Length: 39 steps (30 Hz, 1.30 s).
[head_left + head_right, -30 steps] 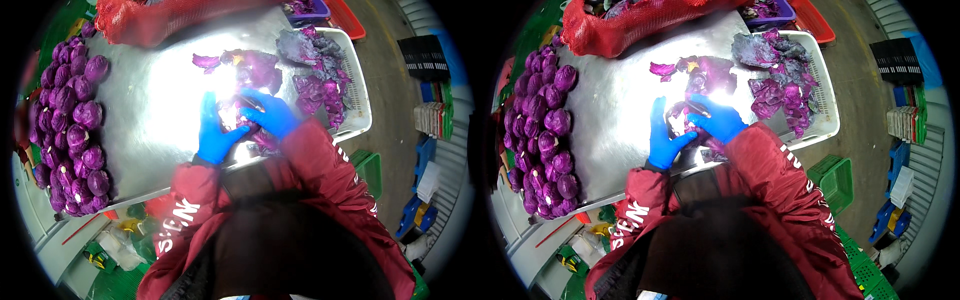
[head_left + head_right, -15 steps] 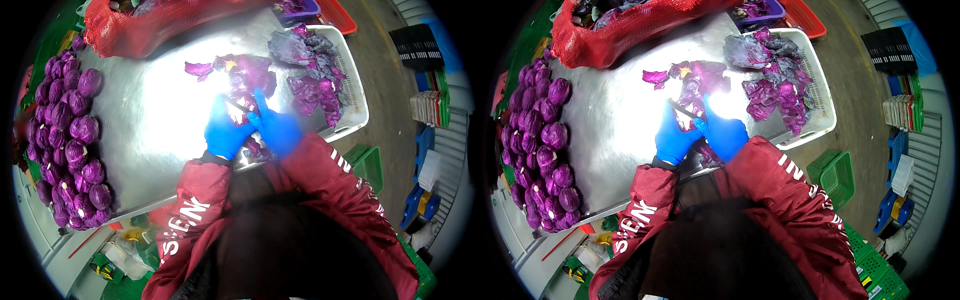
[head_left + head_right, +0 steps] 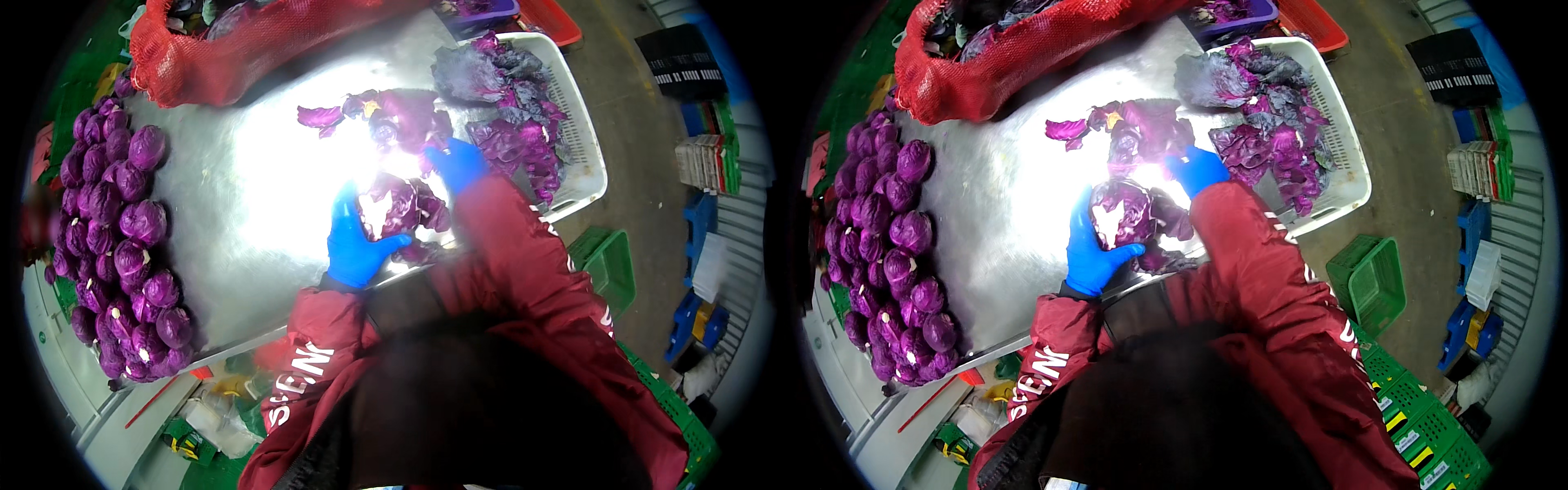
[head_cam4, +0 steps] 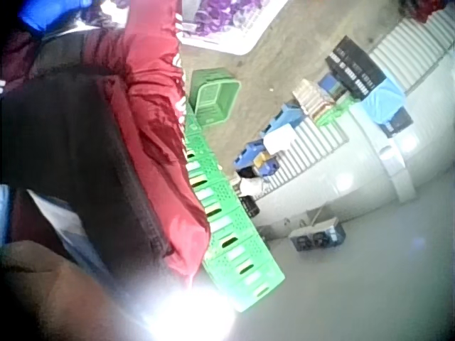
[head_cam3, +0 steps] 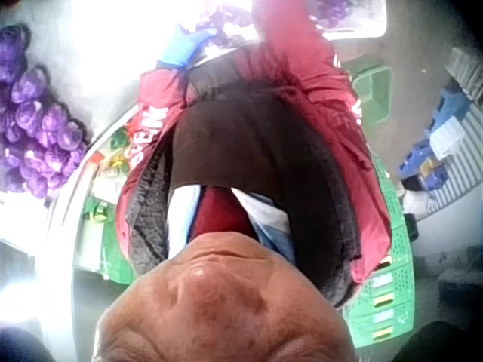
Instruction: The person peels the outer leaves from red cabbages by hand, placing the cabbages into a white crate and the leaves into a mesh bag.
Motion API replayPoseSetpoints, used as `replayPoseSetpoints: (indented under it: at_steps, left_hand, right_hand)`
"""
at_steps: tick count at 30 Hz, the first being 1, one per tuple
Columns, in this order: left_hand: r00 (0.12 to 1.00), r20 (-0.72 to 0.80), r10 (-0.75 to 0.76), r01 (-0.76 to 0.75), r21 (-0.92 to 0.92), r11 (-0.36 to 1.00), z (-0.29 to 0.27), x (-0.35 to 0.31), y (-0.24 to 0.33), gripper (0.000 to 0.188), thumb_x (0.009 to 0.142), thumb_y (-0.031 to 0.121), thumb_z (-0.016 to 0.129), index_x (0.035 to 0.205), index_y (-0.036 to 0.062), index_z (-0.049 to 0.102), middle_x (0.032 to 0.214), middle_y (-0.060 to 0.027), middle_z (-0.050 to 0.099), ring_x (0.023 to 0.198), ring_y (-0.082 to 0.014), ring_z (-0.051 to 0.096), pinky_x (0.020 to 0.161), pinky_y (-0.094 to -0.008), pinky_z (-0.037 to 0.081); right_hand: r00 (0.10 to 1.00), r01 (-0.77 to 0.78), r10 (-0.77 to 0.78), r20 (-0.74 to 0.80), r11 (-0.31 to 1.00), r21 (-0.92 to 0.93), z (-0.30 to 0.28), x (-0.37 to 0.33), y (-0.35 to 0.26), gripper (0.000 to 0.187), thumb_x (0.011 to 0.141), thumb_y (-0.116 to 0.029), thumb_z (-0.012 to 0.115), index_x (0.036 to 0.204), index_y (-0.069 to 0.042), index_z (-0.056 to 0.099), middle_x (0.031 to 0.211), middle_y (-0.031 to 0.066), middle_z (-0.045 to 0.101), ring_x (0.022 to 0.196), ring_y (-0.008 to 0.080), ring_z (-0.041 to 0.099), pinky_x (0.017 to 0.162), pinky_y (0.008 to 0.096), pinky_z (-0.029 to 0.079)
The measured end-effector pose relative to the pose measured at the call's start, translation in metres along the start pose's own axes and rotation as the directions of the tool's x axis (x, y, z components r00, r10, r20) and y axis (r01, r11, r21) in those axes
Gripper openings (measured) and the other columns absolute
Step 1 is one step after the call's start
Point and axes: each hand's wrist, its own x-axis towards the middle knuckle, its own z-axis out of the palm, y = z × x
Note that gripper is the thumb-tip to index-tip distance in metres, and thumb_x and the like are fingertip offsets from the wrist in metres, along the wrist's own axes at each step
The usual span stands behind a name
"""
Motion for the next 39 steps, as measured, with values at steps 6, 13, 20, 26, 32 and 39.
replayPoseSetpoints:
  at_steps: [6, 13, 20, 26, 32, 39]
  left_hand:
    - [0.99, 0.129, -0.062, 0.08, -0.138, 0.987, -0.013, 0.007, 0.0, 0.115, 0.049, 0.015, 0.089, 0.143, 0.0026, 0.023, 0.139, -0.0165, 0.037, 0.129, -0.0291, 0.036, 0.106, -0.0395, 0.034]
    - [0.995, -0.023, 0.102, -0.104, -0.154, 0.983, 0.012, 0.011, -0.008, 0.109, 0.059, 0.012, 0.083, 0.144, -0.0018, 0.015, 0.146, -0.0188, 0.025, 0.131, -0.0296, 0.033, 0.108, -0.0388, 0.03]
    - [0.998, 0.007, 0.065, -0.063, -0.161, 0.985, 0.021, 0.035, 0.011, 0.101, 0.062, 0.017, 0.085, 0.14, -0.0035, 0.023, 0.129, -0.0162, 0.043, 0.118, -0.0269, 0.046, 0.1, -0.0365, 0.039]
    - [0.996, 0.087, 0.029, -0.015, -0.155, 0.988, 0.012, 0.042, 0.014, 0.1, 0.06, 0.016, 0.086, 0.139, -0.0021, 0.027, 0.129, -0.0148, 0.045, 0.117, -0.0255, 0.047, 0.098, -0.0359, 0.041]
    - [0.996, 0.089, 0.002, 0.013, -0.167, 0.986, 0.018, 0.047, 0.019, 0.105, 0.058, 0.018, 0.087, 0.14, -0.0017, 0.026, 0.132, -0.016, 0.043, 0.121, -0.0274, 0.043, 0.101, -0.0369, 0.038]
    - [0.996, 0.016, 0.083, -0.083, -0.045, 0.996, 0.02, 0.042, 0.026, 0.104, 0.056, 0.014, 0.086, 0.14, 0.0005, 0.028, 0.134, -0.0168, 0.041, 0.124, -0.0306, 0.04, 0.103, -0.0381, 0.036]
  right_hand:
    - [0.968, 0.244, -0.251, -0.022, 0.956, -0.164, 0.0, -0.02, -0.014, 0.067, 0.077, -0.047, 0.066, 0.133, -0.017, 0.044, 0.075, 0.0118, 0.064, 0.071, 0.0267, 0.064, 0.066, 0.039, 0.051]
    - [0.882, 0.428, -0.46, 0.105, 0.874, 0.232, 0.022, -0.036, -0.01, 0.056, 0.084, -0.045, 0.062, 0.129, -0.014, 0.05, 0.1, 0.013, 0.066, 0.084, 0.0268, 0.065, 0.075, 0.0374, 0.051]
    - [0.901, 0.429, -0.417, 0.118, 0.896, -0.115, 0.001, -0.056, -0.025, 0.062, 0.087, -0.045, 0.057, 0.137, -0.014, 0.039, 0.103, 0.0165, 0.064, 0.086, 0.0302, 0.065, 0.075, 0.0395, 0.051]
    - [0.904, 0.382, -0.363, 0.228, 0.923, -0.046, 0.001, -0.062, -0.021, 0.066, 0.088, -0.043, 0.056, 0.142, -0.013, 0.03, 0.103, 0.0161, 0.063, 0.085, 0.0307, 0.065, 0.071, 0.0391, 0.052]
    - [0.936, 0.338, -0.313, 0.16, 0.927, -0.162, 0.004, -0.04, -0.02, 0.059, 0.087, -0.043, 0.058, 0.135, -0.012, 0.042, 0.098, 0.0153, 0.064, 0.081, 0.0285, 0.065, 0.068, 0.0367, 0.052]
    - [0.909, 0.416, -0.354, 0.221, 0.811, -0.41, -0.004, -0.002, -0.025, 0.049, 0.087, -0.05, 0.053, 0.111, -0.008, 0.06, 0.088, 0.0143, 0.066, 0.081, 0.0277, 0.065, 0.071, 0.0388, 0.051]
